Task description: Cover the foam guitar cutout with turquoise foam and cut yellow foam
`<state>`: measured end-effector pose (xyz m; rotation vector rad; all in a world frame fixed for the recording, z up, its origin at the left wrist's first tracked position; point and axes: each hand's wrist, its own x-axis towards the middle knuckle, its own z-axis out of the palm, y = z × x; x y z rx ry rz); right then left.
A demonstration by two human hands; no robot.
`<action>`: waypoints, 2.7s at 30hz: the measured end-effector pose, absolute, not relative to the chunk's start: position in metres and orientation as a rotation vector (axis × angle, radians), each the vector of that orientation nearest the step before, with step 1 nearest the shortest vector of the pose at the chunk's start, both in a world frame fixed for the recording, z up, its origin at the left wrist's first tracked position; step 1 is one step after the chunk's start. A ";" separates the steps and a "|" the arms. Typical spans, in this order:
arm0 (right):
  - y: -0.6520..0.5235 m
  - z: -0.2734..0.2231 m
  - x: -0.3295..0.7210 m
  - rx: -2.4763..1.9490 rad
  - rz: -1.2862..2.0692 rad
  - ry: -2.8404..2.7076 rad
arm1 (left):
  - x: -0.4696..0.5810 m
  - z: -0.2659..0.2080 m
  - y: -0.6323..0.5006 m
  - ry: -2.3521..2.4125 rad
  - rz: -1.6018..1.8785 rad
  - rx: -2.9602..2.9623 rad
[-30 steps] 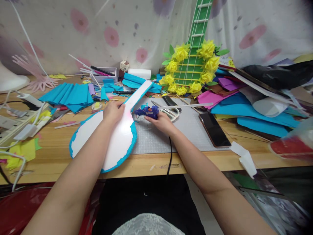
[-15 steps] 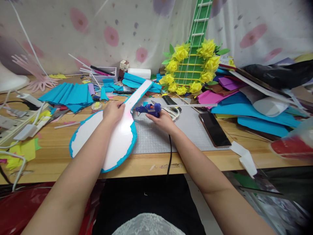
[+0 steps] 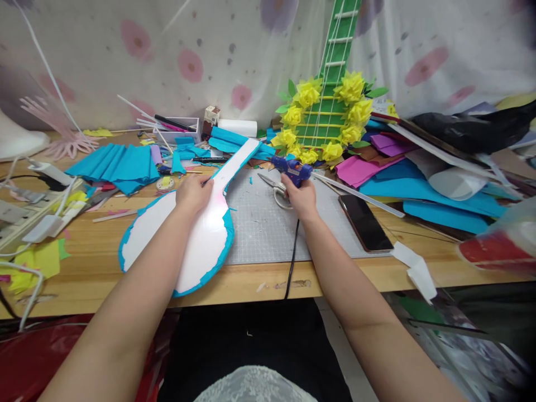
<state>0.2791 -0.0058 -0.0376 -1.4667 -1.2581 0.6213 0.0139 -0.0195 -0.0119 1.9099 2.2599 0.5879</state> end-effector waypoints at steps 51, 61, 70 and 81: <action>-0.007 -0.028 0.168 -1.365 1.441 -1.622 | 0.014 -0.014 -0.019 2.255 0.585 1.918; -0.006 -0.034 0.166 -1.346 1.380 -1.633 | 0.015 -0.014 -0.018 2.269 0.591 1.909; -0.001 -0.042 0.162 -1.463 1.251 -1.680 | 0.015 -0.015 -0.018 2.277 0.589 1.894; -0.008 -0.041 0.164 -1.276 1.363 -1.609 | 0.015 -0.013 -0.020 2.264 0.607 1.900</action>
